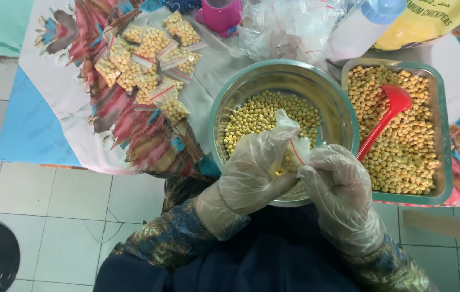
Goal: Packaging chickpeas into small plastic bags and sealing them with rubber bands.
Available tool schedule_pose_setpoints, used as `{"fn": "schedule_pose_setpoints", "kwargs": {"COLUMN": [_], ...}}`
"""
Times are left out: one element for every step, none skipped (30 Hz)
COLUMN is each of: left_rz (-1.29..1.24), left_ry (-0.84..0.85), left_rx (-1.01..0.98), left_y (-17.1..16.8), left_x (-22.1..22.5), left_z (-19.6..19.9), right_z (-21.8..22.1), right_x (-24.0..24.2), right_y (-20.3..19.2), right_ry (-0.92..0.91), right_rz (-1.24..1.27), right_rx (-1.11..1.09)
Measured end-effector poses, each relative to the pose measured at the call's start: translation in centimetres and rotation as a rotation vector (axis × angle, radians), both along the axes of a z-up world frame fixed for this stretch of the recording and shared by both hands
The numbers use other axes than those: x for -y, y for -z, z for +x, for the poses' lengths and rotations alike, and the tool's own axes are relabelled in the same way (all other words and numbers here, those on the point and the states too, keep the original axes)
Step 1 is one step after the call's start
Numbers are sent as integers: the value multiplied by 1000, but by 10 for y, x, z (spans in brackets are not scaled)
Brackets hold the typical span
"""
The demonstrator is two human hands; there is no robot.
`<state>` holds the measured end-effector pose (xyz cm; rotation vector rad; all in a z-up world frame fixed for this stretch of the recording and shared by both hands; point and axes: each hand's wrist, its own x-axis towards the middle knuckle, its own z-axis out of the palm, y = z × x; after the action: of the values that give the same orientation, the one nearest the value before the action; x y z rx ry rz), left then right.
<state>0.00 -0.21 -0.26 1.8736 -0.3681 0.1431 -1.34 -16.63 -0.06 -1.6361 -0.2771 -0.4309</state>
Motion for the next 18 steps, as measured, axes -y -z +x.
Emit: {"fn": "schedule_pose_setpoints", "kwargs": {"left_rz": [9, 17, 15, 0, -14, -17, -37, -57, -60, -81, -101, -103, -123, -141, -143, -161, -180, -182], "left_ry": [-50, -101, -107, -114, -122, -122, -126, -128, -126, -128, -131, -131, -136, -142, -145, -152, -159, -163], "left_rx": [53, 107, 106, 104, 103, 99, 95, 95, 93, 93, 92, 89, 86, 89, 90, 92, 94, 91], "left_y": [0, 1, 1, 0, 0, -1, -2, -3, -4, -6, -7, -8, -9, -10, -11, -12, -13, -13], "left_x": [1, 1, 1, 1, 2, 2, 2, 2, 2, 2, 2, 3, 3, 3, 3, 3, 3, 2], "left_z": [-1, -2, -2, -3, -3, -4, -4, -4, -4, -4, -4, -4, -5, -5, -5, -4, -4, -4], "right_z": [0, 0, 1, 3, 4, 2, 1, 0, -1, -1, -1, -1, -2, 0, 1, 3, 5, 4], "right_x": [2, 4, 6, 9, 11, 14, 17, 20, 22, 24, 26, 25, 24, 23, 27, 32, 37, 37], "right_y": [0, 0, -2, -4, -5, -8, -11, -14, -14, -14, -13, -15, -16, -18, -13, -8, -3, -3], "right_ry": [-6, -12, -18, -42, -65, -65, -72, -77, -74, -69, -64, -64, -70, -79, -81, -72, -64, -67], "right_rz": [-46, -91, -94, -72, -50, -53, -100, -146, -149, -173, -197, -199, -286, -372, -374, -378, -382, -383], "right_rx": [13, 26, 26, 17, 8, 4, -15, -31, -33, -21, -8, -11, 12, 40, 41, 44, 48, 45]}}
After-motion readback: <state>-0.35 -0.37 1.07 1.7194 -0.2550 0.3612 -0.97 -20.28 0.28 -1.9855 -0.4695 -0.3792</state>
